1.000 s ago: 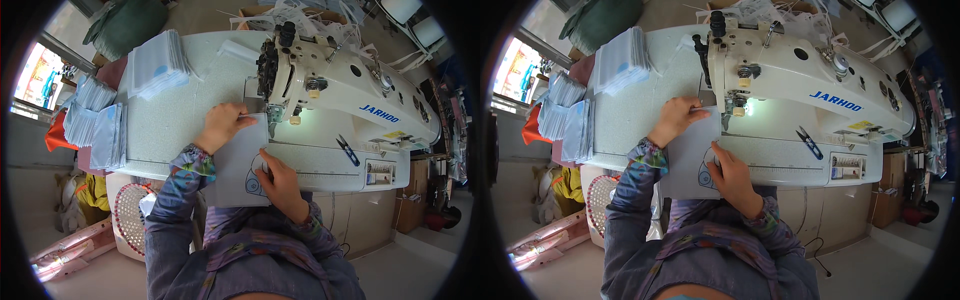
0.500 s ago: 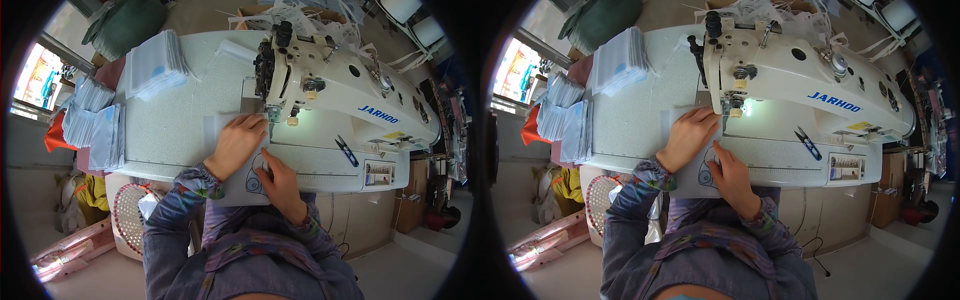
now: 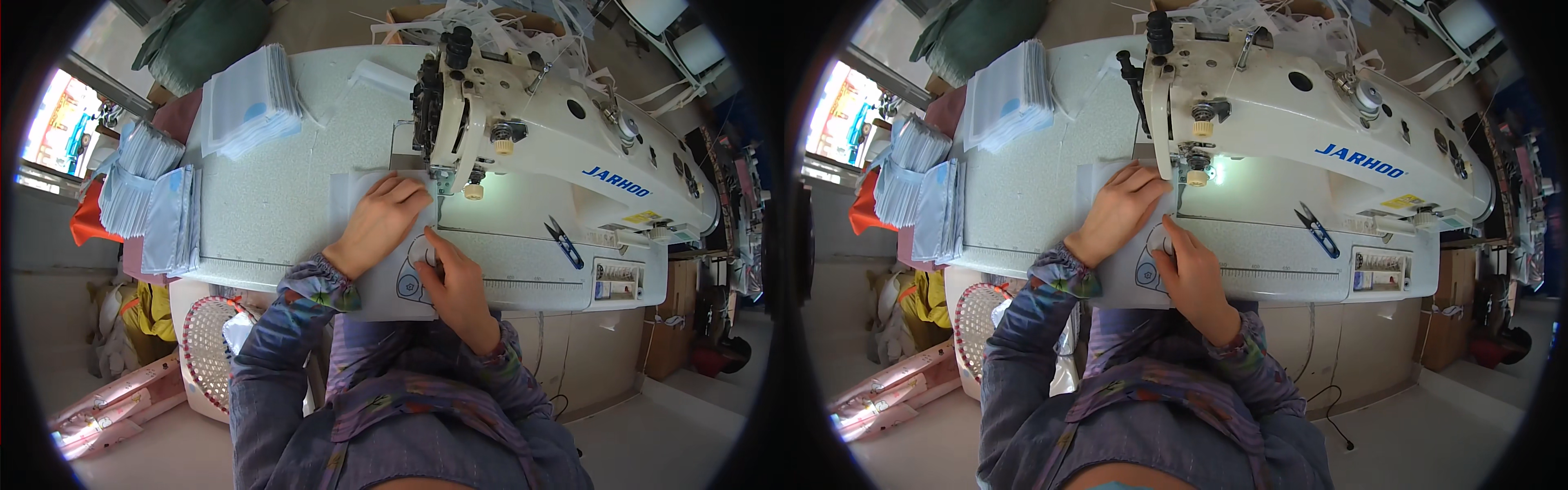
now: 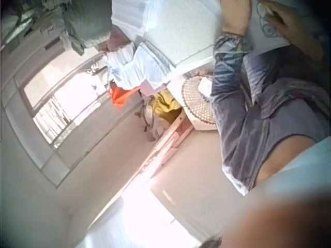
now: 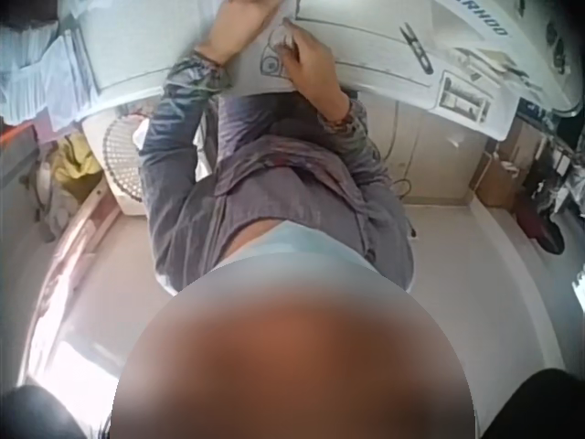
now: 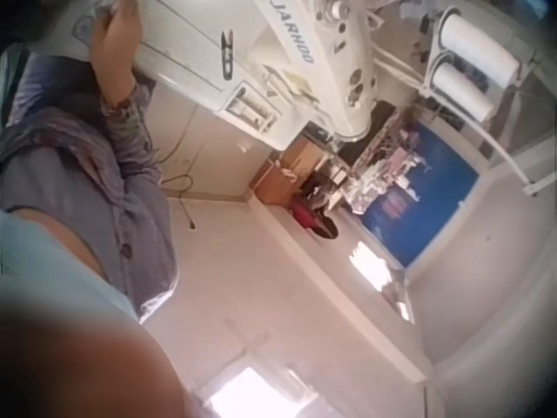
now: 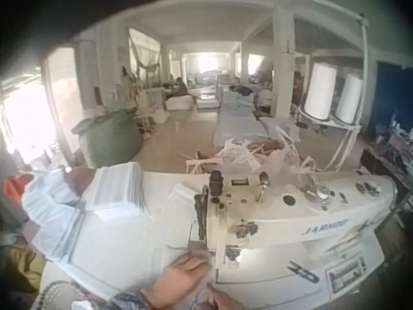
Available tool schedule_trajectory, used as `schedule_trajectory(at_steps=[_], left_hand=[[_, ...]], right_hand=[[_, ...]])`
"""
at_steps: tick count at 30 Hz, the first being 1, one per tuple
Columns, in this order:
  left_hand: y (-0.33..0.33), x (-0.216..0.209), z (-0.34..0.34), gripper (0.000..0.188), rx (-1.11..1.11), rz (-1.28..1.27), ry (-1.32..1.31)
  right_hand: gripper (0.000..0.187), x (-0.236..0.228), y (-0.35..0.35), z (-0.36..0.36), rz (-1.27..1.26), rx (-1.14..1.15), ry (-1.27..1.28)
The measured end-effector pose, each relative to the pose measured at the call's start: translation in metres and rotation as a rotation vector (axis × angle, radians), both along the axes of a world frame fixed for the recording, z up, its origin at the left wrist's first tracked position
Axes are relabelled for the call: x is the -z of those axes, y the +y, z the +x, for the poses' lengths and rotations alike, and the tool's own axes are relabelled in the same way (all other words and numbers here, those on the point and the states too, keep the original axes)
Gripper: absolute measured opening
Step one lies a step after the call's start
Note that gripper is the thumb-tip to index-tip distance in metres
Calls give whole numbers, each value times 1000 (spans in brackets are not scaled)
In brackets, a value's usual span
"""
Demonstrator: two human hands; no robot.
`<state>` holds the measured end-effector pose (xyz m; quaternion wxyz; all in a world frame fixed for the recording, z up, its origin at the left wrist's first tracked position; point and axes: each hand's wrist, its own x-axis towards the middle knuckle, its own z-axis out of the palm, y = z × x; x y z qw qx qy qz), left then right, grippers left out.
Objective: Sew fabric pieces together using an industrial sewing machine to create small pouches.
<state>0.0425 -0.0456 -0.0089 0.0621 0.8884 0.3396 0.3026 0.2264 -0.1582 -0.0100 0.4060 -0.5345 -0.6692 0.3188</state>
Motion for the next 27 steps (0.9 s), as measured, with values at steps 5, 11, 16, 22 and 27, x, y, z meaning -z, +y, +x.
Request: schedule_trajectory(at_steps=[5,11,16,22,27], left_hand=[[-32,-13,-9,18,14,-107,135],[-86,-13,-23,24,39,-154,17],[-116,-24,-24,50,21,-273,103],[-123,-25,-26,57,28,-191,145],[-122,-18,-27,53,14,-200,46]], right_hand=[[73,-18,-28,22,-303,-119,133],[82,-18,-51,21,-555,-61,384],[80,-15,-54,21,-519,-34,368],[79,-21,-58,19,-515,-28,393],[79,-13,-63,17,-395,-44,341]])
